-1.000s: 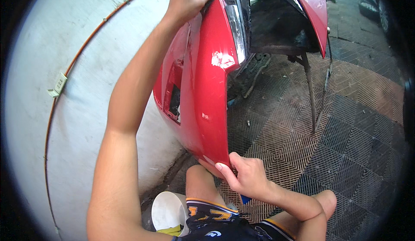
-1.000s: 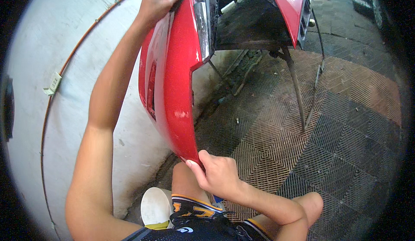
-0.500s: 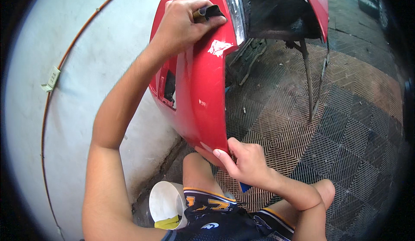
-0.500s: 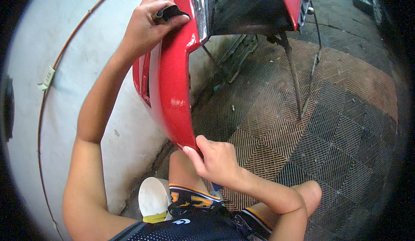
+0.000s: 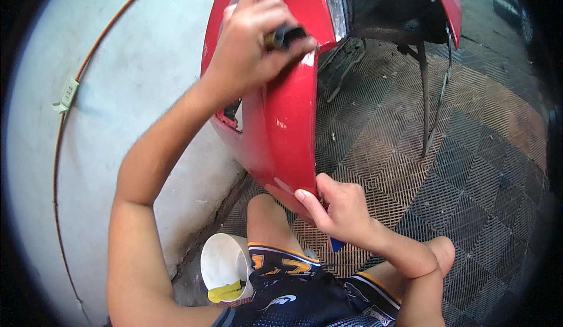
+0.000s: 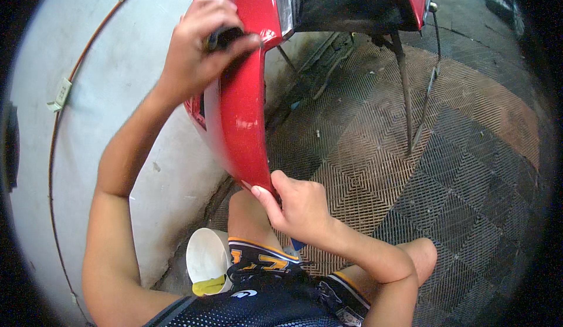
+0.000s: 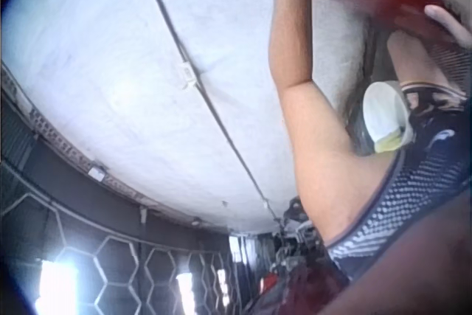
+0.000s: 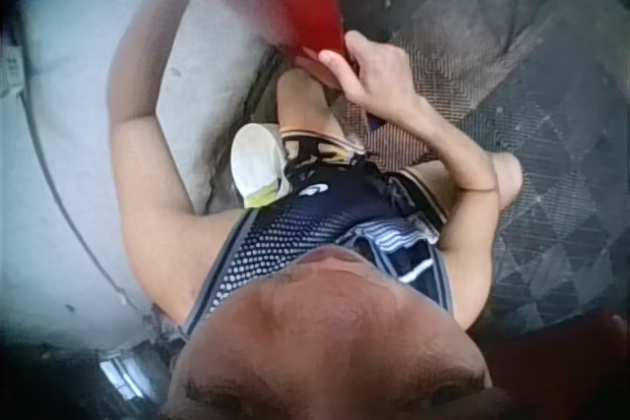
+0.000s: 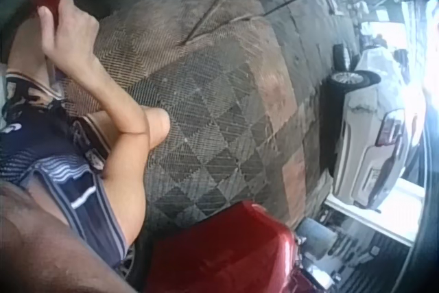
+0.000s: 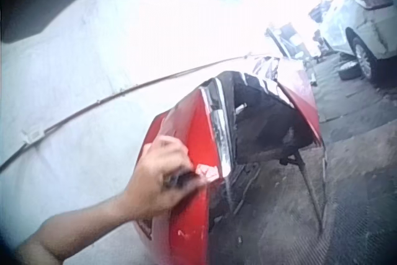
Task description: The person sands a detached red car bumper with a sanding block, focusing on the edges and surface. They dip the block into a bucket of water and continue sanding various sections of the bumper.
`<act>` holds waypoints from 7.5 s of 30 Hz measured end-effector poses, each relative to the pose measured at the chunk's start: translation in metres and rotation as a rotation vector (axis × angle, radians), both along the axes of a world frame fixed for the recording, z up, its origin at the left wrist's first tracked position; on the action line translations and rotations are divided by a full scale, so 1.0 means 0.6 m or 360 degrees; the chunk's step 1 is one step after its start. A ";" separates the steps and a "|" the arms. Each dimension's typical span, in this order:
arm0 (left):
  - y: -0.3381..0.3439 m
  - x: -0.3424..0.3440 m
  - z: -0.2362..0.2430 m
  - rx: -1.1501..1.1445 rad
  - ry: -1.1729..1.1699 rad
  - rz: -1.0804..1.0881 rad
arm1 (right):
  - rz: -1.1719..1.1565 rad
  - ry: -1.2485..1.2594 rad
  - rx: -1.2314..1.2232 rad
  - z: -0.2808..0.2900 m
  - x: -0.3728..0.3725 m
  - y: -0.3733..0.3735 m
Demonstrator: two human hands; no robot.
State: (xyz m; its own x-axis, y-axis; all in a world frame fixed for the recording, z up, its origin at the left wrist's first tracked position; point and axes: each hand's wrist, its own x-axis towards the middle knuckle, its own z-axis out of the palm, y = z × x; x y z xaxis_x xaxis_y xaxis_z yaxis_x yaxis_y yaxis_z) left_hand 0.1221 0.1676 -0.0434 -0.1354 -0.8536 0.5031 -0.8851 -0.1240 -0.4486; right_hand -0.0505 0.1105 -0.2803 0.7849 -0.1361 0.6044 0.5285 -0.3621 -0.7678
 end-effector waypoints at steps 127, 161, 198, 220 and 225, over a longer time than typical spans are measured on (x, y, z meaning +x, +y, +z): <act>0.599 -0.125 -0.940 0.0607 0.3169 0.2003 | 0.0461 0.0340 -0.2065 0.737 -0.287 0.067; 0.212 0.054 -0.064 0.1667 0.2618 0.0626 | -0.0798 0.1169 -0.2025 1.565 -0.518 0.602; 0.559 -0.279 -0.049 0.1653 0.2347 0.0938 | -0.1879 0.0618 -0.1370 1.378 -1.059 0.974; 0.841 -0.310 -0.008 0.1905 0.1810 0.0667 | -0.2047 0.1396 0.1397 0.225 -1.221 1.359; 0.786 -0.242 -0.048 0.2018 0.1223 0.0682 | -0.2120 0.2035 0.2986 0.201 -1.197 1.094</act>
